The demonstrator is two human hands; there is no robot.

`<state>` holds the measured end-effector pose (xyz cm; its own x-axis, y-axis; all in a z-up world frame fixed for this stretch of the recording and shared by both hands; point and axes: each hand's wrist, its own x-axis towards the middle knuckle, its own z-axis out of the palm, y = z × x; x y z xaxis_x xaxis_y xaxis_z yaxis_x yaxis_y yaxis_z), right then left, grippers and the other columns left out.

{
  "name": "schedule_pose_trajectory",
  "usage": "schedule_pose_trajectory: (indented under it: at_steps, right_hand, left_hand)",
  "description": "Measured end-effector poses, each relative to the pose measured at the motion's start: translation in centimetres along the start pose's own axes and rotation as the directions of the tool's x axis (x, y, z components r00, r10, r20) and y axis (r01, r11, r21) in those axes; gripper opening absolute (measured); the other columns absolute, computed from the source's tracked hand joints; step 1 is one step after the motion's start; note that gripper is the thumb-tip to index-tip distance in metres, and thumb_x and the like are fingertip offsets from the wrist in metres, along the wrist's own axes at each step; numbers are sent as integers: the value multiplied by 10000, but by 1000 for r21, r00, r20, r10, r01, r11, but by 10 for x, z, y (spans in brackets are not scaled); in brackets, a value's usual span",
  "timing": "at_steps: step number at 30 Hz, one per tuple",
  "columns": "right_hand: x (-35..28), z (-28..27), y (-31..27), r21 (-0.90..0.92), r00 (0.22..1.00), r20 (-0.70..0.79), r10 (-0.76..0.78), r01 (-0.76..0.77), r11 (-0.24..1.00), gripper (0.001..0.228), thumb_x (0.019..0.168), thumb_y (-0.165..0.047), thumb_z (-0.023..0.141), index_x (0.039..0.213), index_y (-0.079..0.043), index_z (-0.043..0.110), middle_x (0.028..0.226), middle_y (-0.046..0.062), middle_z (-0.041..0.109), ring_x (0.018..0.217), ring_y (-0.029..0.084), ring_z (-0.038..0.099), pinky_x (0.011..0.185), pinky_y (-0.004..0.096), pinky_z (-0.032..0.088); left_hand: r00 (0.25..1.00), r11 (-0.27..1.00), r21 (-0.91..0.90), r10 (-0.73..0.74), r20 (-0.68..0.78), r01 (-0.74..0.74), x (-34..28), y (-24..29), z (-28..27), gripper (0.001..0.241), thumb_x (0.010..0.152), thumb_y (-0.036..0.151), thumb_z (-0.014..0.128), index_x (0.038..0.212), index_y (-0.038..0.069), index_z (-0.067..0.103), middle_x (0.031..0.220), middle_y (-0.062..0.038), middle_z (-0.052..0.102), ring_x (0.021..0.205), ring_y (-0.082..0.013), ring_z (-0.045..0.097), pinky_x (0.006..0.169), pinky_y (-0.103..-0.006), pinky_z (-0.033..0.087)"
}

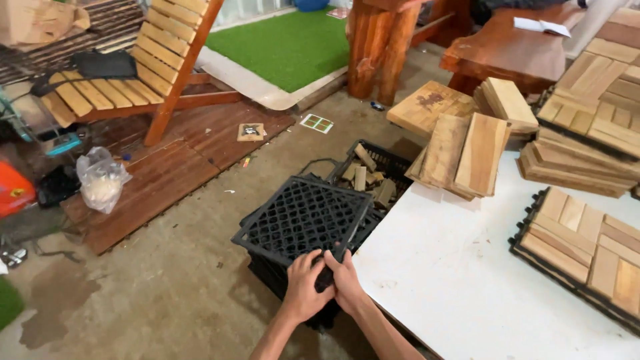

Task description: Assembling interlocking wooden floor tiles by placing individual wood slats into a plastic grid base.

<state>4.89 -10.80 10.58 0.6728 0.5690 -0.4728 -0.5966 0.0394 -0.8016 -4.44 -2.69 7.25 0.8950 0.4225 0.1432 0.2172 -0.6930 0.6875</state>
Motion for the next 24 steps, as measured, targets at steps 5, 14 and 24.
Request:
schedule_pose_trajectory:
  at_steps: [5,14,24]
  right_hand:
    - [-16,-47,-20,77,981,72,-178,173,982,345,989,-135,594,1324,-104,516,974,239,707,814,332,710,780,403,561]
    - [-111,-180,-68,69,980,-42,-194,196,978,419,979,-44,514,1394,-53,460,1012,420,704,781,438,695,769,547,571]
    - [-192,-283,-44,294,856,-436,-276,425,856,602,1002,-233,344,1599,-239,265,1462,316,532,1171,426,508,994,601,392]
  left_hand:
    - [933,983,93,-115,-342,155,-19,-21,-14,734,921,672,483,1453,173,558,1642,-83,340,1526,-316,250,1131,-653,193]
    - [773,274,-853,-599,210,444,-24,67,-47,459,921,221,666,1333,31,592,1125,-223,733,875,-360,712,866,-454,616]
    - [756,-281,-885,-462,463,370,-73,214,174,484,944,274,602,1326,-19,556,1184,-266,788,780,-424,759,540,-417,564]
